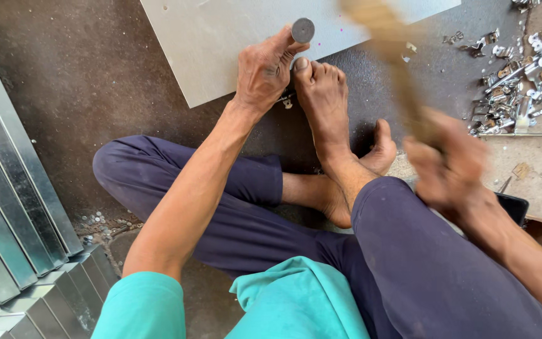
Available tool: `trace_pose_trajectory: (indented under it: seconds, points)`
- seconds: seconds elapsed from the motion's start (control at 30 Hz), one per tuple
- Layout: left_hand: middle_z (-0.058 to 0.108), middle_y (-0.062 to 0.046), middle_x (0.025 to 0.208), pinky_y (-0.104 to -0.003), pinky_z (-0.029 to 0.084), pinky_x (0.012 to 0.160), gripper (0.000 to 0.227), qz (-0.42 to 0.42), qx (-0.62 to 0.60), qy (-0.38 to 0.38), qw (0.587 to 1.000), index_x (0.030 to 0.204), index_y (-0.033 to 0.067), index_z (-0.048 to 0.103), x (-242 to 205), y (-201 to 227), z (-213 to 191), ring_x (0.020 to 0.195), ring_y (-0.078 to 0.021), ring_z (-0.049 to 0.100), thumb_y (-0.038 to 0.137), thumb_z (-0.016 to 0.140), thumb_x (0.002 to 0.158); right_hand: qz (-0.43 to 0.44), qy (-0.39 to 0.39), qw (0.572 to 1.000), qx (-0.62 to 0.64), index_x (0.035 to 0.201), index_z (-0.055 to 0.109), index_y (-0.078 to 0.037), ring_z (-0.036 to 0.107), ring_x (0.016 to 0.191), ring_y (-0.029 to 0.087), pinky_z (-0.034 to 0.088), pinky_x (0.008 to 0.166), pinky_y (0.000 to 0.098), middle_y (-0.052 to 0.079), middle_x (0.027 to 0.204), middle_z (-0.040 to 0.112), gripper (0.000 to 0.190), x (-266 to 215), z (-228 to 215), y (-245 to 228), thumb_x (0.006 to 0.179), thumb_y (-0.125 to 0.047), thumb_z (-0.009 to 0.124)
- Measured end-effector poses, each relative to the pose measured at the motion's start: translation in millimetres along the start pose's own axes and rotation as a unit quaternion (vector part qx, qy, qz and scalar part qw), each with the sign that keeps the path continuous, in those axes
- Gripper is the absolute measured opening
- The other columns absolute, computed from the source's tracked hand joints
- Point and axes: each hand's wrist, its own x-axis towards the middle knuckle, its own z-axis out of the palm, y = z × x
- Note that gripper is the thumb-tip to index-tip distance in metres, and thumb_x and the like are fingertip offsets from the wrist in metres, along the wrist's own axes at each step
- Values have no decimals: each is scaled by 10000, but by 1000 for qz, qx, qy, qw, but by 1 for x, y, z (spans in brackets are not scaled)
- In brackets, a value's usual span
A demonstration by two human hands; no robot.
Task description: The person assembles a metal cabinet by marking holes with a template, punching them with a hammer and punch, and inserting rivets. They then attach metal brackets to the cabinet using a hammer and punch.
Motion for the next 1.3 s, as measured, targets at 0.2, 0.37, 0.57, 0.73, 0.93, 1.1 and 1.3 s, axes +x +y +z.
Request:
trace_pose_trajectory:
  seconds: [0.2,0.37,0.57,0.73,0.93,1.1,1.3]
  points:
    - [816,-10,938,-315,552,532,236,-65,16,-30,997,1282,143,614,8,-17,8,627,-171,723,148,680,1056,78,-20,997,-8,1188,627,-6,472,503,116,416,466,303,26,643,529,278,12,3,-13,1053,-222,516]
    - [798,-17,890,-286,556,513,224,-45,28,-54,997,1269,118,633,6,-9,2,608,-149,701,182,664,1056,27,-11,999,27,1216,582,24,545,609,146,486,576,325,78,807,606,284,14,0,-16,1079,-218,525]
    - [786,-76,963,-351,634,706,164,-59,-158,53,984,1205,84,609,41,8,0,841,-184,780,86,624,1041,90,10,996,-24,1319,636,2,564,636,138,452,596,305,83,777,609,343,16,1,-5,1103,-259,585]
    - [794,-92,952,-348,575,580,198,-27,-88,-42,995,1222,87,622,37,7,11,760,-192,787,101,677,1032,64,29,997,-20,1353,617,33,560,647,117,451,614,261,71,812,608,382,-13,-1,5,1149,-289,589]
    - [805,-37,933,-327,561,548,202,-41,-41,-75,995,1217,140,622,32,1,18,648,-157,743,178,708,1039,88,56,995,3,1236,634,23,529,550,79,423,541,249,20,698,573,336,-1,-15,-10,1121,-282,552]
    - [777,-47,868,-349,555,571,265,-9,-7,-64,998,1254,152,636,30,3,17,678,-188,739,178,726,1006,136,9,991,6,1192,626,25,513,545,102,423,539,289,44,657,556,291,16,-7,-15,1112,-244,549]
    - [800,-52,987,-299,633,671,232,-22,-88,-41,995,1264,134,628,41,1,18,907,-170,801,69,636,1041,64,44,997,6,1270,607,51,515,631,126,430,573,320,81,831,620,302,8,2,9,1114,-194,523]
